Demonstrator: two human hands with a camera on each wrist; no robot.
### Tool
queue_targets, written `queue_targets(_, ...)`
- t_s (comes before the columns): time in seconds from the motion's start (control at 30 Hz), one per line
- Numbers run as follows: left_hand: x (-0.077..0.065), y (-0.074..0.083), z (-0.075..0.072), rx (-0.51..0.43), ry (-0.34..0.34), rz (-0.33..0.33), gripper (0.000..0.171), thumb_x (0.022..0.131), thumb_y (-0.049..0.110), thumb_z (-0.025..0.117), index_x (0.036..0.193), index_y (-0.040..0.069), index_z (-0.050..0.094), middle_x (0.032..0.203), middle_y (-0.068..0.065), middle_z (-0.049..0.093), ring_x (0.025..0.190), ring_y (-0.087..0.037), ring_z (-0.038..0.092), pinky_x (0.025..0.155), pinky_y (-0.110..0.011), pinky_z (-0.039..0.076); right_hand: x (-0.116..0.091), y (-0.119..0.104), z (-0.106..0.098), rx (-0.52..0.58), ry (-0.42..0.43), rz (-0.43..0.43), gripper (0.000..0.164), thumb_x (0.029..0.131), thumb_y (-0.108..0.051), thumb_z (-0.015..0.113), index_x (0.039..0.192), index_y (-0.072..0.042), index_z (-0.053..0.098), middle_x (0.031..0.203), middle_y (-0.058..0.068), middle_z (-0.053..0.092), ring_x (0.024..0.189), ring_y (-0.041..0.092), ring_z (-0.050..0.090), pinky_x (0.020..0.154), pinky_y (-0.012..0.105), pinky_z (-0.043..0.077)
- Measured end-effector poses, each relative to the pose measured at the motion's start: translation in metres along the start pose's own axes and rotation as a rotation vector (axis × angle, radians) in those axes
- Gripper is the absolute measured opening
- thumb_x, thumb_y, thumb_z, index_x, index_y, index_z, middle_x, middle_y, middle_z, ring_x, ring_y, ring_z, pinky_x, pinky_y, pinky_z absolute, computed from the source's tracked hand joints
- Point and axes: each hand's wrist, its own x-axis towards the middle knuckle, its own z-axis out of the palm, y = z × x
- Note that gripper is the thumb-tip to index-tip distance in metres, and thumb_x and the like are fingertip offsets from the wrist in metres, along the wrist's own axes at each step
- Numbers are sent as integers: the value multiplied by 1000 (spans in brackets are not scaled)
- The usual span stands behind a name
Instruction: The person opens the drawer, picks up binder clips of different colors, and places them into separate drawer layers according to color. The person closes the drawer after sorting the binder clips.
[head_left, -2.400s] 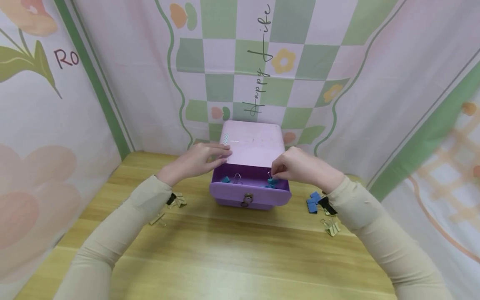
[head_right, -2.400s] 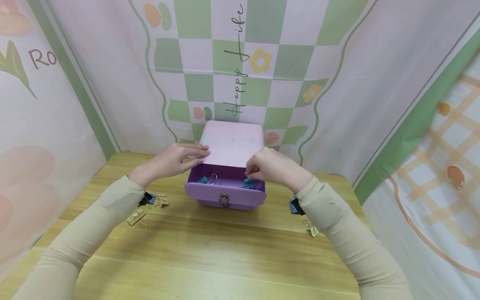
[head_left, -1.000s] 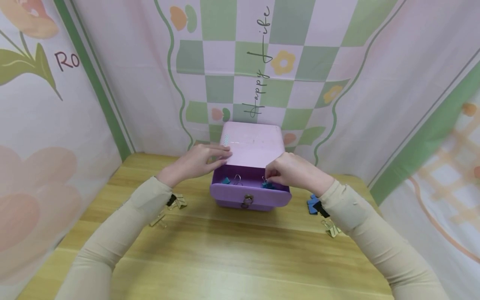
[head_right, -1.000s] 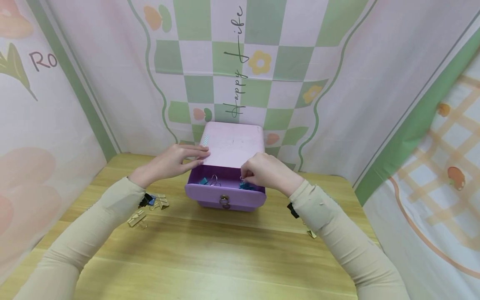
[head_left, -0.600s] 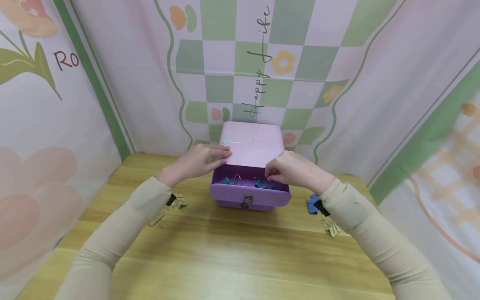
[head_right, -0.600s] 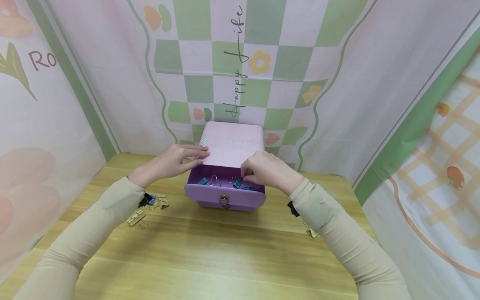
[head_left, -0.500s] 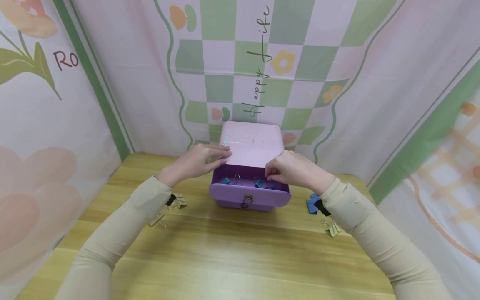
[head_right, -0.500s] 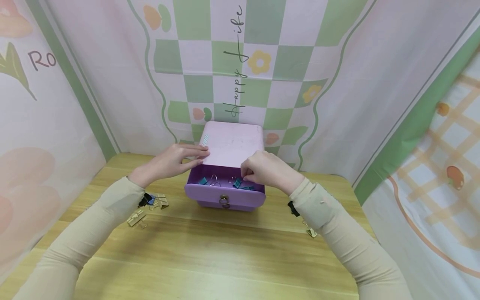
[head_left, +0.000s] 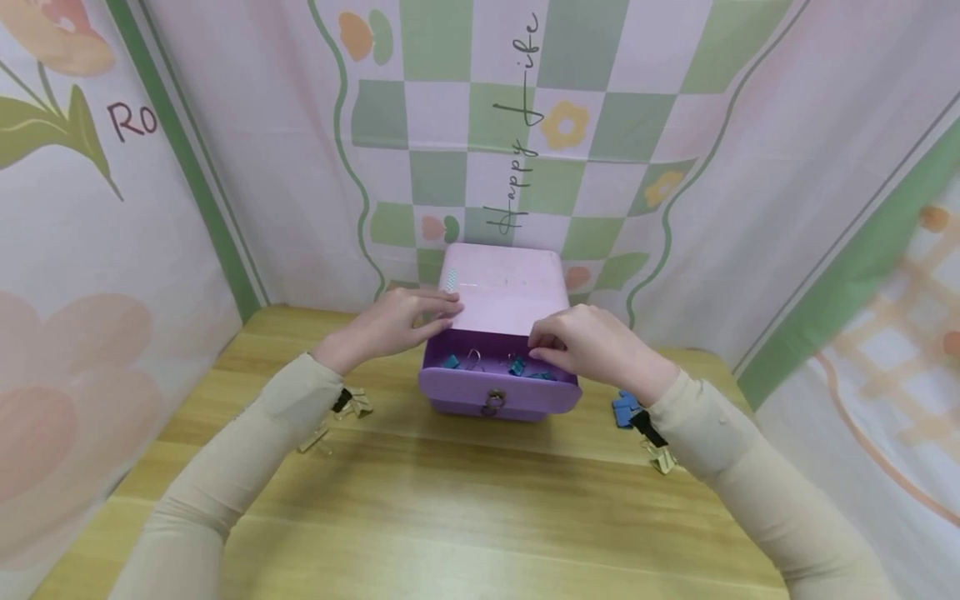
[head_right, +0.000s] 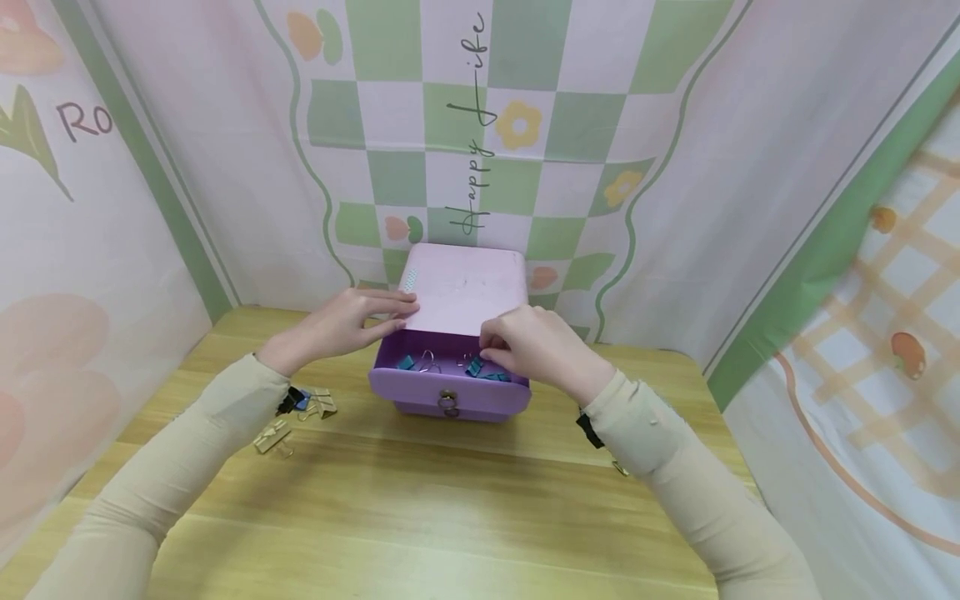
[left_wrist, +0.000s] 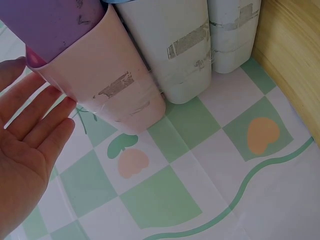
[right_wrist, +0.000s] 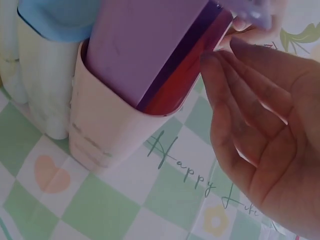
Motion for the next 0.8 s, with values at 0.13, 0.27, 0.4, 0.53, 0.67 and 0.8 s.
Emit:
queue_targets(0.13, 0, 0, 1, -2, 7, 3, 33, 89, 34, 51, 118, 19, 57, 127, 1, 52, 113, -16, 51, 93, -31, 44, -6, -2, 3, -24, 89, 17, 6, 81, -28, 64, 81, -22, 66, 73, -12, 64, 57, -1, 54, 52, 20, 46)
queue_targets(0.27, -1, 0, 1, -1, 10, 2, 33, 89, 34, 51, 118, 19, 57, 127, 1, 52, 113, -16, 51, 93, -31, 44, -11, -4, 5, -45, 169, 31, 8, 80, -29, 64, 82, -21, 66, 72, -10, 65, 58, 2, 56, 52, 24, 48)
queue_targets(0.4, -2, 0, 1, 0, 9, -1, 33, 89, 34, 50, 118, 20, 56, 127, 1, 51, 114, -16, 50, 93, -32, 44, -15, -6, 7, -52, 228, 59, 10, 80, -29, 63, 83, -20, 66, 72, -9, 65, 56, 3, 55, 51, 24, 47)
queue_targets(0.53, -2, 0, 1, 4, 7, 0, 33, 89, 34, 50, 119, 20, 56, 127, 2, 51, 116, -16, 49, 95, -32, 42, -19, -8, 9, -31, 276, 114, 12, 82, -31, 61, 84, -20, 65, 73, -9, 65, 57, 3, 55, 51, 23, 47)
queue_targets(0.67, -2, 0, 2, 1, 12, 3, 33, 90, 34, 49, 119, 20, 56, 128, 2, 51, 116, -16, 48, 95, -32, 42, -22, -11, 12, 24, 327, 144, 13, 83, -30, 60, 85, -18, 64, 72, -8, 64, 59, 3, 56, 53, 21, 48)
queue_targets(0.8, -1, 0, 1, -11, 12, 4, 33, 90, 33, 49, 119, 19, 56, 128, 1, 51, 117, -16, 48, 95, -32, 42, -24, -15, 15, 67, 377, 137, 12, 83, -28, 60, 85, -16, 64, 72, -9, 61, 59, 2, 53, 52, 20, 47)
